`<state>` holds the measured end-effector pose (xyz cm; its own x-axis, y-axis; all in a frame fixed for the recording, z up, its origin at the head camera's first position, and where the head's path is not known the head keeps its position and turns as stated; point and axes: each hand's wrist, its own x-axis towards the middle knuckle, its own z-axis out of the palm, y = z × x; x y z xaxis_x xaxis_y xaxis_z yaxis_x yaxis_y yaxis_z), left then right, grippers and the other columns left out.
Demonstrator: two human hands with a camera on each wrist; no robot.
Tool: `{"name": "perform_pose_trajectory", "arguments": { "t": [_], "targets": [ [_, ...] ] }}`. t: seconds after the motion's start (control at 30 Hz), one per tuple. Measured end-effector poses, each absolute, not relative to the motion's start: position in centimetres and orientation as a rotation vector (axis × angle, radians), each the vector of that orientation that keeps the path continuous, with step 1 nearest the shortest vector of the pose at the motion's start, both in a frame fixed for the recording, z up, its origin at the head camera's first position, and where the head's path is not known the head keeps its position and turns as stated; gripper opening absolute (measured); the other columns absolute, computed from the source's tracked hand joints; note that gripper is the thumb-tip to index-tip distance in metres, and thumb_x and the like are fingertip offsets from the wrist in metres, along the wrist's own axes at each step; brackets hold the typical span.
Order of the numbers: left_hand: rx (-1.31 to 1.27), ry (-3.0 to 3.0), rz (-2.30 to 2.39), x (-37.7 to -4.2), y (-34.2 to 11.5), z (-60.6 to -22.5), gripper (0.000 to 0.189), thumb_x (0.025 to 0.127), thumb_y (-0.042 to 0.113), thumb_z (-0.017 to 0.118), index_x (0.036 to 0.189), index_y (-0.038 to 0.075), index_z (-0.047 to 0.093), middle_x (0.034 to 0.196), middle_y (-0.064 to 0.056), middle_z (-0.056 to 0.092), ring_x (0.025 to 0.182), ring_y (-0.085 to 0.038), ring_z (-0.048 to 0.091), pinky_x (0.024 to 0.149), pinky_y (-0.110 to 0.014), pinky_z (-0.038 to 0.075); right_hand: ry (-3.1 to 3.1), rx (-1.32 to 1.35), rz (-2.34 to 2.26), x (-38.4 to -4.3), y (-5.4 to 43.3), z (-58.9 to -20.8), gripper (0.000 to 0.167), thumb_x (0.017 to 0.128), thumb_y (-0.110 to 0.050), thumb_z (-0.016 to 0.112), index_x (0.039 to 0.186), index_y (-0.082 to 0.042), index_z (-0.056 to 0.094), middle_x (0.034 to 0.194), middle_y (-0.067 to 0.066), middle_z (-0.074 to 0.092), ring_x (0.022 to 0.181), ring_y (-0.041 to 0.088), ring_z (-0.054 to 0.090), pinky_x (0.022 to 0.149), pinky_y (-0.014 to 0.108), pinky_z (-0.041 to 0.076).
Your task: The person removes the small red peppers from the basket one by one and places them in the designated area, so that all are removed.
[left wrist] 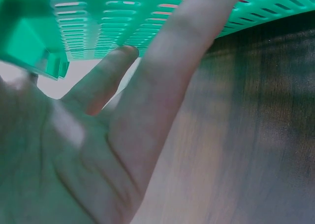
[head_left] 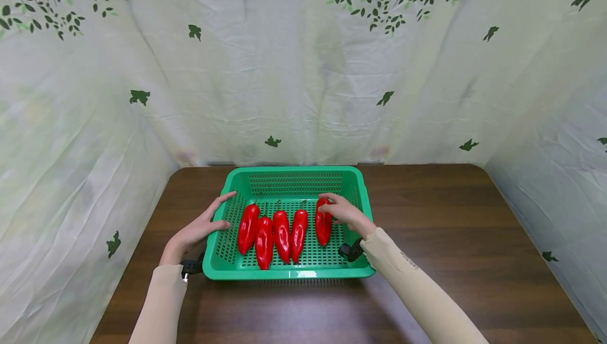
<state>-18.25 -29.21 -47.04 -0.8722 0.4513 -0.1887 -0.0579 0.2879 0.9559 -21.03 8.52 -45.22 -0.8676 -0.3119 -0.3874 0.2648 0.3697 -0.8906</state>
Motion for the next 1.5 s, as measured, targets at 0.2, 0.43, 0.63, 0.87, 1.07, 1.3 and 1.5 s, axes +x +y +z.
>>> {"name": "perform_pose_trajectory", "arguments": {
  "t": [0.2,0.43,0.63,0.87,1.07,1.3,1.5],
  "targets": [
    [0.355,2.157,1.612,-18.2,-29.3,-47.0,0.071,0.095,0.011,0.053,0.153,0.027,0.014,0.148,-0.024,0.017,0.117,-0.048,0.043,0.076,-0.046,0.053,2.152,-0.077,-1.456,-21.0,8.4,-45.4,0.048,0.096,-0.013,0.051,0.142,-0.005,0.043,0.141,0.018,0.041,0.121,0.035,0.043,0.094,0.058,0.039],
    [0.352,2.165,1.609,-18.2,-29.3,-46.9,0.072,0.095,0.010,0.053,0.153,0.028,0.015,0.149,-0.023,0.017,0.118,-0.047,0.043,0.077,-0.046,0.053,2.186,-0.109,-1.367,-21.0,8.3,-45.7,0.050,0.094,-0.012,0.053,0.143,-0.005,0.042,0.140,0.018,0.042,0.111,0.030,0.048,0.086,0.052,0.045],
    [0.346,2.183,1.598,-18.2,-29.3,-46.9,0.071,0.095,0.012,0.054,0.153,0.028,0.015,0.148,-0.024,0.018,0.117,-0.047,0.044,0.077,-0.045,0.053,2.183,-0.157,-1.372,-21.0,8.3,-45.9,0.050,0.094,-0.008,0.053,0.143,-0.004,0.042,0.122,0.016,0.053,0.060,0.018,0.038,0.061,0.037,0.038],
    [0.345,2.189,1.594,-18.2,-29.3,-47.0,0.071,0.095,0.012,0.054,0.153,0.028,0.015,0.149,-0.023,0.016,0.118,-0.047,0.042,0.077,-0.044,0.053,2.188,-0.188,-1.394,-21.2,8.2,-46.3,0.048,0.092,-0.005,0.055,0.139,-0.002,0.047,0.131,0.017,0.050,0.057,0.015,0.035,0.063,0.036,0.039],
    [0.336,2.194,1.602,-18.2,-29.3,-47.1,0.071,0.095,0.010,0.053,0.153,0.027,0.015,0.149,-0.022,0.015,0.119,-0.048,0.040,0.078,-0.043,0.052,2.186,-0.205,-1.342,-21.0,8.1,-46.1,0.048,0.092,-0.005,0.056,0.139,-0.002,0.048,0.138,0.018,0.044,0.092,0.023,0.047,0.082,0.043,0.046],
    [0.330,2.190,1.611,-18.1,-29.1,-47.1,0.071,0.095,0.010,0.053,0.153,0.027,0.015,0.150,-0.022,0.014,0.121,-0.047,0.039,0.079,-0.041,0.052,2.179,-0.230,-1.369,-21.1,8.1,-46.1,0.044,0.092,-0.004,0.055,0.136,-0.001,0.051,0.137,0.016,0.046,0.090,0.020,0.049,0.084,0.044,0.045],
    [0.338,2.187,1.614,-18.1,-29.0,-47.3,0.071,0.095,0.009,0.052,0.153,0.026,0.015,0.150,-0.022,0.014,0.123,-0.048,0.037,0.080,-0.040,0.051,2.174,-0.207,-1.469,-21.0,8.3,-46.1,0.043,0.090,-0.003,0.058,0.133,0.001,0.053,0.134,0.017,0.048,0.103,0.027,0.054,0.087,0.045,0.048]
  ]
}}
